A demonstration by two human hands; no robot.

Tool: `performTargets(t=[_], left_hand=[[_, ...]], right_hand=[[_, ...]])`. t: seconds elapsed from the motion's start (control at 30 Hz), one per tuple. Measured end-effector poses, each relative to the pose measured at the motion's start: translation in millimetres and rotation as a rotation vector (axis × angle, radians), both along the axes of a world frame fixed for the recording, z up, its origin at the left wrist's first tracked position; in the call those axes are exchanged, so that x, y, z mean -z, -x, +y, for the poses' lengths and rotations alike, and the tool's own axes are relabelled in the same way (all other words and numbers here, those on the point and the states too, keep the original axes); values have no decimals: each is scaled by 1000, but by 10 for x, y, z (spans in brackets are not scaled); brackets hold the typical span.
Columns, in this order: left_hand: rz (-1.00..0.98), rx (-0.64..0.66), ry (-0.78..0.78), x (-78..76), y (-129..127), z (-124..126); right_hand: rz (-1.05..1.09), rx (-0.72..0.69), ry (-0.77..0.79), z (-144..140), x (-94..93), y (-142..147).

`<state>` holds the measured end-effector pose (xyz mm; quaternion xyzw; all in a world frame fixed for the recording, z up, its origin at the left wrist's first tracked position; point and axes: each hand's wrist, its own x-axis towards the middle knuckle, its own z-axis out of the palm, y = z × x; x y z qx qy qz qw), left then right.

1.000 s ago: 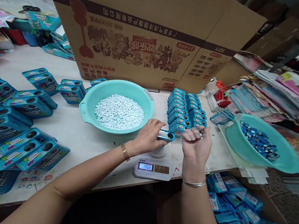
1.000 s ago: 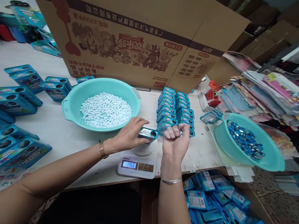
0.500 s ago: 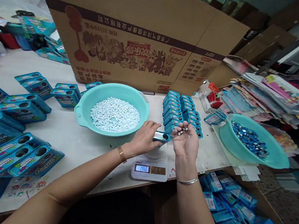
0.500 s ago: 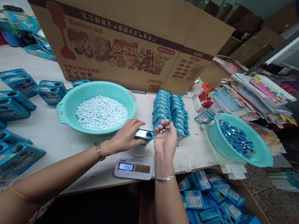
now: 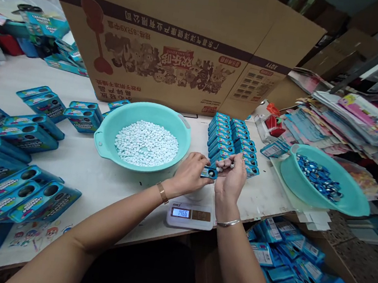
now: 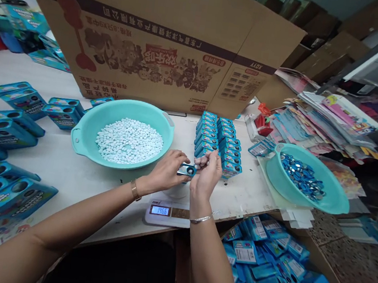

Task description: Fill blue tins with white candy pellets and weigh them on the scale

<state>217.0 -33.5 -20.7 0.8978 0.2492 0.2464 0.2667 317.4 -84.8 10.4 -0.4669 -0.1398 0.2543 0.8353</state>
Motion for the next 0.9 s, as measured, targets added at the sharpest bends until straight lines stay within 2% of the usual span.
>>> performTargets(t=[0.27, 0.4, 0.53, 0.7, 0.8, 0.9], left_hand=[[16, -3, 1, 7, -9, -8], [-10, 16, 6, -13, 118, -34], [-163, -40, 50, 29, 505, -203], [-279, -276, 150, 290, 1187, -526], [-270, -442, 234, 488, 1535, -677], [-274, -547, 303, 653, 1768, -786]], right_hand=[[66, -22, -11, -20, -8, -13], [110, -36, -27, -70, -82, -91], [159, -33, -67, -209, -204, -183], [113, -80, -60, -338, -274, -254], [1, -163, -26, -258, -285, -213], [-233, -349, 75, 0, -316, -49]])
